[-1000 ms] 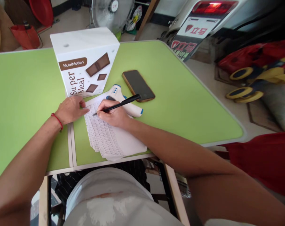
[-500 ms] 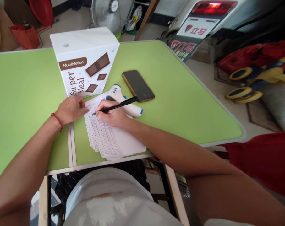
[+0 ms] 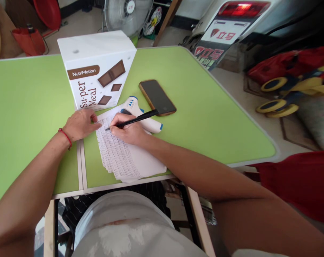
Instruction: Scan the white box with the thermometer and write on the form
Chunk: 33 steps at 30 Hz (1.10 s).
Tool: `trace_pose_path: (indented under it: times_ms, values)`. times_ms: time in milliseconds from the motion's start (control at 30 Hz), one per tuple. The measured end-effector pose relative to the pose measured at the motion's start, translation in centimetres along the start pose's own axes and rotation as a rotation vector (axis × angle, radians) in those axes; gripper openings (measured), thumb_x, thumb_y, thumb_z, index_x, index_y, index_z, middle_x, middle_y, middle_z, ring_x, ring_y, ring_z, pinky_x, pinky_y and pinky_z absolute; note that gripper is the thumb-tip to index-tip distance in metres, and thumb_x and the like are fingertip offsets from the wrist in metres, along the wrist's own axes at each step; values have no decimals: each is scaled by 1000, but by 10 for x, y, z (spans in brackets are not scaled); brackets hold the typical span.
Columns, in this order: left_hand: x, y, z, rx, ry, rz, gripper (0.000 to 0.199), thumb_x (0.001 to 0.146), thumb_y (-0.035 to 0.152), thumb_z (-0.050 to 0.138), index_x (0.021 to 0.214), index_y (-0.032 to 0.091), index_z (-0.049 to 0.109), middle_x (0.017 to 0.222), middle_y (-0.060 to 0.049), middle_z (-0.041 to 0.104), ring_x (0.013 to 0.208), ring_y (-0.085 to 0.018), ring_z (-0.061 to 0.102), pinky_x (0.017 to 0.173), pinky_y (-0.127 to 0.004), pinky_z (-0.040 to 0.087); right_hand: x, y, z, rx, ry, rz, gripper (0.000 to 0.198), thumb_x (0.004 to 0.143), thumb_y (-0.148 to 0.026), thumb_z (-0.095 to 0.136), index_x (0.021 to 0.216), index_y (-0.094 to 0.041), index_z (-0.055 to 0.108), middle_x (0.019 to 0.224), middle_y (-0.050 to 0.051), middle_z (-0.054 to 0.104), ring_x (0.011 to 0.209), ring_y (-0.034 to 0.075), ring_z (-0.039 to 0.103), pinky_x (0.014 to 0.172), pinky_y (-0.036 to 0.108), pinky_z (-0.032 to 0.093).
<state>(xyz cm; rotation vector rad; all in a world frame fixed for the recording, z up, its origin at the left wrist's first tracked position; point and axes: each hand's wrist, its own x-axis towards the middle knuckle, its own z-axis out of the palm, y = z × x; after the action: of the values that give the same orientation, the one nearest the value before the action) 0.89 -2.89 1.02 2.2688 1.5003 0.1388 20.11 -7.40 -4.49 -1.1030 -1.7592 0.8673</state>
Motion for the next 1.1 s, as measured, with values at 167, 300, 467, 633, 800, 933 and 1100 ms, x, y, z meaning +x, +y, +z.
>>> trace_pose_path:
  times_ms: [167,300,467,633,800,933,1100]
  values:
    - [0,-3,1,-14,10,21,17,81,35,69,77,20,62,77,-4,63,75,-22,61,68,-35,47,0,1,0,16,-26,10,12,74,-19,57,66,-23,49,58,-6,49,55,10,41,55,26,37]
    - [2,-8,4,-34,47,49,16,78,33,71,73,21,61,73,-3,62,71,-22,61,65,-35,47,0,1,1,22,10,14,12,74,-18,57,67,-23,48,60,-6,49,55,11,42,55,27,37]
    - [3,-10,6,-56,71,93,17,77,32,72,71,21,61,73,-4,63,72,-23,62,65,-36,49,1,-2,1,-27,17,53,14,73,-16,57,67,-24,47,59,-7,49,55,11,42,56,26,37]
    - [3,-8,4,-36,46,59,16,79,32,72,73,21,62,75,-4,63,74,-24,63,67,-36,49,0,-4,-1,-18,-10,37,14,73,-16,57,65,-23,47,58,-6,49,55,11,42,56,27,37]
    - [2,-9,4,-50,65,84,17,77,32,72,72,21,61,73,-3,62,70,-22,60,64,-35,47,1,-3,-1,0,49,61,12,70,-18,56,64,-23,48,59,-5,51,57,11,42,56,27,36]
    - [2,-9,5,-58,50,56,16,77,31,72,72,21,61,75,-4,62,74,-23,62,68,-37,49,2,-3,1,-20,80,76,13,69,-17,57,64,-24,47,60,-5,52,59,12,43,57,27,37]
    - [3,-10,6,-61,67,84,16,77,32,72,71,21,61,72,-3,62,71,-23,61,65,-36,48,1,-4,0,-34,53,67,14,70,-16,57,65,-24,46,59,-5,50,58,12,42,58,28,38]
